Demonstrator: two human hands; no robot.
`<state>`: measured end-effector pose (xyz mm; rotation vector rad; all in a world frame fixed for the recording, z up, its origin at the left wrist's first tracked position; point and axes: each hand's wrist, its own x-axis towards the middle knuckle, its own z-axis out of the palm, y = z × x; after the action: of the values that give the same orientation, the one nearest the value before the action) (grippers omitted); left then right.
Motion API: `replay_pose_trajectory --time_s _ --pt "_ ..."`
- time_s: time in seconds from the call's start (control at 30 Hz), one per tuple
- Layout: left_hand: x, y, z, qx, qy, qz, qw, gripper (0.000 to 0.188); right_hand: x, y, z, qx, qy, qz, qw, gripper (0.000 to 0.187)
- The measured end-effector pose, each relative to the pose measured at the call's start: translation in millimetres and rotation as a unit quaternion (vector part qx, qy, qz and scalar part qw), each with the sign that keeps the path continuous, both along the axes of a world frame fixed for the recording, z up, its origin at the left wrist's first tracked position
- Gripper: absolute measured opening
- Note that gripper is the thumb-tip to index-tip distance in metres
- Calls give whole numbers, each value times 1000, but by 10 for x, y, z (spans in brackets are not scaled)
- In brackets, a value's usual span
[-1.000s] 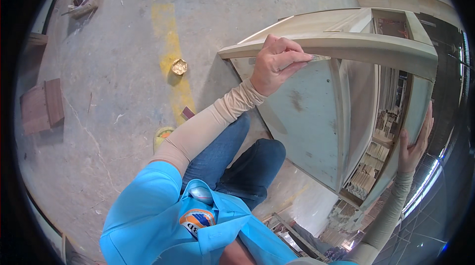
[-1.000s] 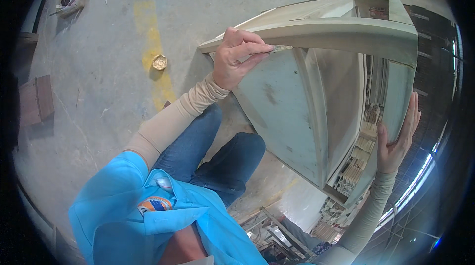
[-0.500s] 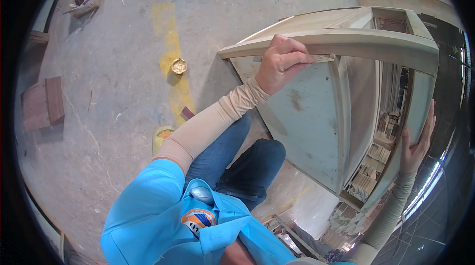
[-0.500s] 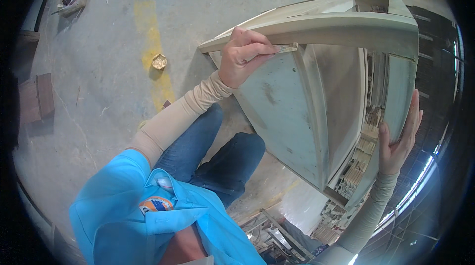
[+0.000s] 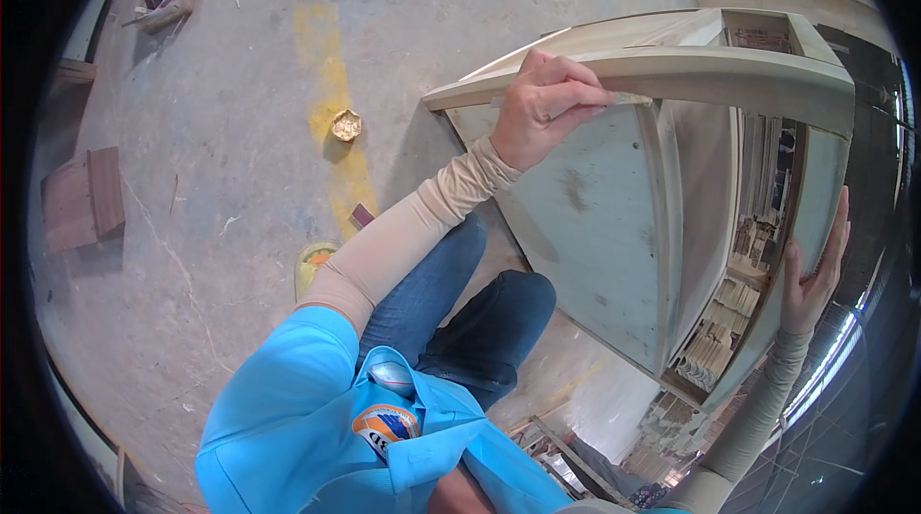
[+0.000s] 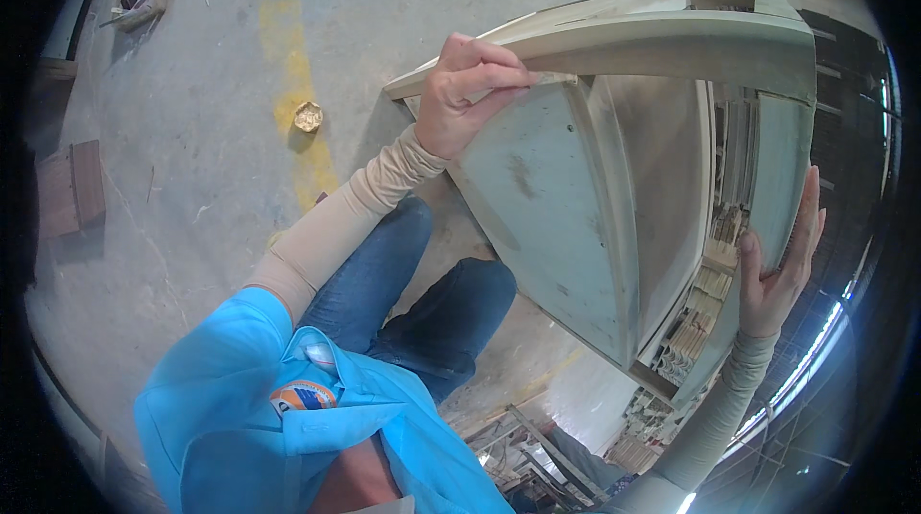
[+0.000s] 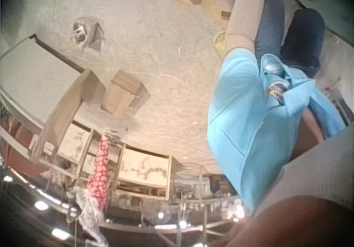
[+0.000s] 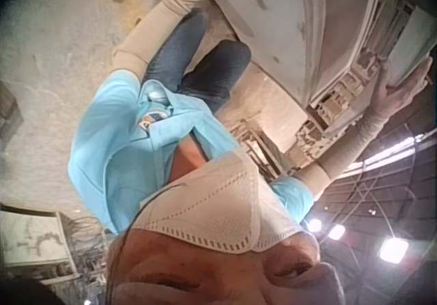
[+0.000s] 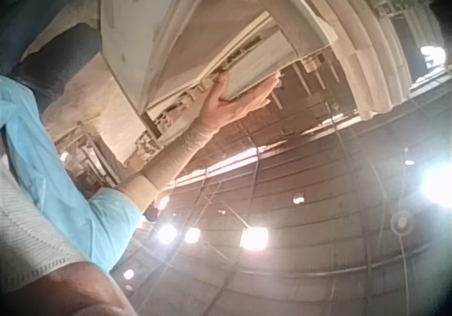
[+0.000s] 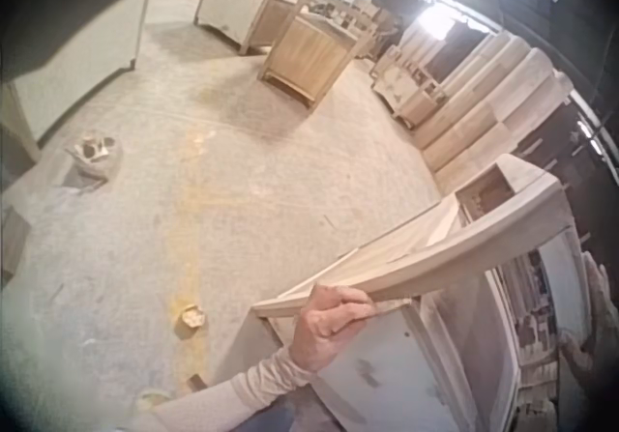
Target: The person sands the edges and corners of a wooden furniture panel using a sanding block. They work methodically along the perimeter, applying pressure to smooth the wood surface. The person also uses a putty knife to apply a filler substance to the panel's edges.
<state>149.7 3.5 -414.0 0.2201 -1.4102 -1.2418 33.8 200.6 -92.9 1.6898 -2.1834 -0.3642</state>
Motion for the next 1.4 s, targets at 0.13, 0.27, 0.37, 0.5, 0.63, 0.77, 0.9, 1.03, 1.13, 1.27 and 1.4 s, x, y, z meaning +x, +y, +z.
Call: replay_pose_trajectory --time_s 0.13,0.27,0.37,0.5,0.63,0.77,0.9,1.03,1.13,1.27,1.4 --pt "-30 -18 -15 -6 -3 -17 1000 24 2 -22 9 0 -7 6 1000 72" --pt "33 -46 -4 -13 -15 -19 1000 23 -11 -3 6 -3 -9 6 1000 72" --pt "-6 -47 3 0 -11 -17 1000 23 2 -16 -1 -12 -17 2 1000 71" --pt "23 -39 -55 0 -25 -46 999 22 -11 -28 2 -12 -17 4 1000 71" --pt "2 -31 -82 25 -23 -28 999 22 -20 -2 4 -11 -11 5 1000 71" --pt "-32 -1 -135 11 -18 -45 999 22 -20 -7 4 -7 -6 4 1000 71" --pt "-17 -9 -93 25 -24 -24 999 22 -24 -2 -5 -12 -17 6 1000 72" --pt "-45 10 -113 26 -16 -37 999 22 -44 14 -4 -11 -14 4 1000 73" --pt "-12 -7 -91 28 -18 -34 999 21 -35 -1 -1 -13 -15 -1 1000 73" --pt "-53 13 -81 37 -16 -38 998 21 -48 -11 -6 -14 -13 7 1000 73" --pt "14 0 -58 9 -24 -53 998 23 -37 12 3 -12 -8 1 1000 73"
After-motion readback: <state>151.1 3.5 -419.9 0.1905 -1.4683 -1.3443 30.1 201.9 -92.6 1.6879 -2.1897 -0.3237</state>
